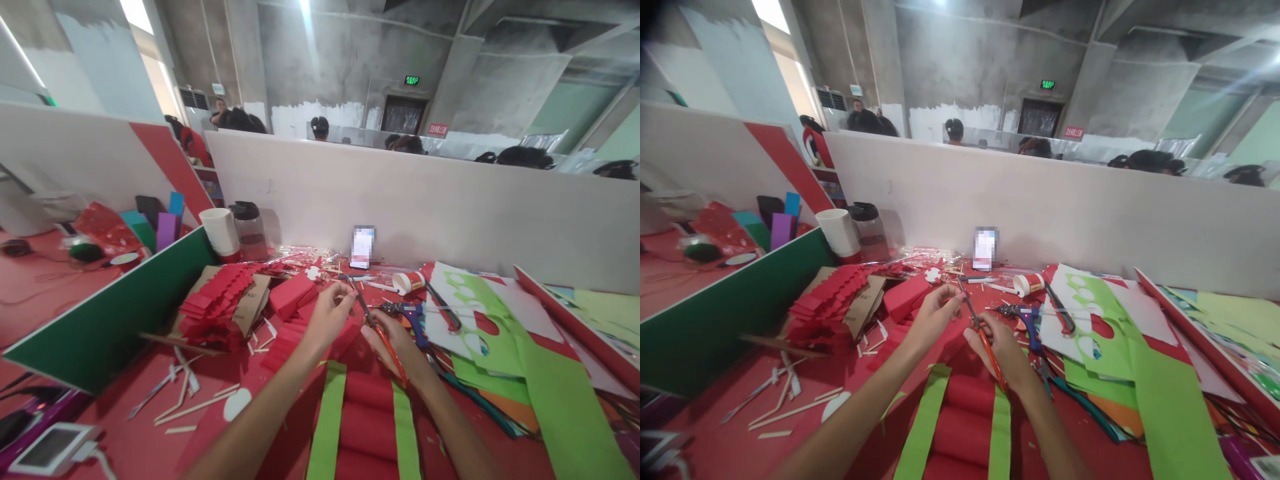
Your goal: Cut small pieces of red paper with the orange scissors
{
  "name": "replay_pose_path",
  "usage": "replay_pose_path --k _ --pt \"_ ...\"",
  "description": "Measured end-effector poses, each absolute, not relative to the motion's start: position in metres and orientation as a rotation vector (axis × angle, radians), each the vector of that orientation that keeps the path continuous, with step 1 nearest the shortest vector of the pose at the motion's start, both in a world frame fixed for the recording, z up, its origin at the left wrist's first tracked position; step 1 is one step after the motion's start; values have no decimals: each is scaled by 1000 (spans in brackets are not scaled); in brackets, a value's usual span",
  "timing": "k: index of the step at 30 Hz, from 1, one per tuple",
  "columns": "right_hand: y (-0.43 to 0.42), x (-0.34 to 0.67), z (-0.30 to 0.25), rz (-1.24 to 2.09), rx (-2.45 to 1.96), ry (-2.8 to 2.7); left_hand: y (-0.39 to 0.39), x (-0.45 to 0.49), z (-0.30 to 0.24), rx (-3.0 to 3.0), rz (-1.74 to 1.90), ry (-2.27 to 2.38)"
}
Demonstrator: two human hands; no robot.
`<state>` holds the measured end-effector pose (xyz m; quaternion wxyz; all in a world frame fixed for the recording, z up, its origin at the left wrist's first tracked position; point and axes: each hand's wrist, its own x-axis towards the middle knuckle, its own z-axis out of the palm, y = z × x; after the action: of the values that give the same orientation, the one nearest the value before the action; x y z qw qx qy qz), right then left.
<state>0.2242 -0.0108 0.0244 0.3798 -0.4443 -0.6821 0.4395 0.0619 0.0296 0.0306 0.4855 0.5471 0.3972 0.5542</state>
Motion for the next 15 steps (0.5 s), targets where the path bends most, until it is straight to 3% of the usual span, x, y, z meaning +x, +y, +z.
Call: replay_pose_path --k 15 --pt "-8 225 20 1096 -1165 -1765 30 61 33 1348 1317 1004"
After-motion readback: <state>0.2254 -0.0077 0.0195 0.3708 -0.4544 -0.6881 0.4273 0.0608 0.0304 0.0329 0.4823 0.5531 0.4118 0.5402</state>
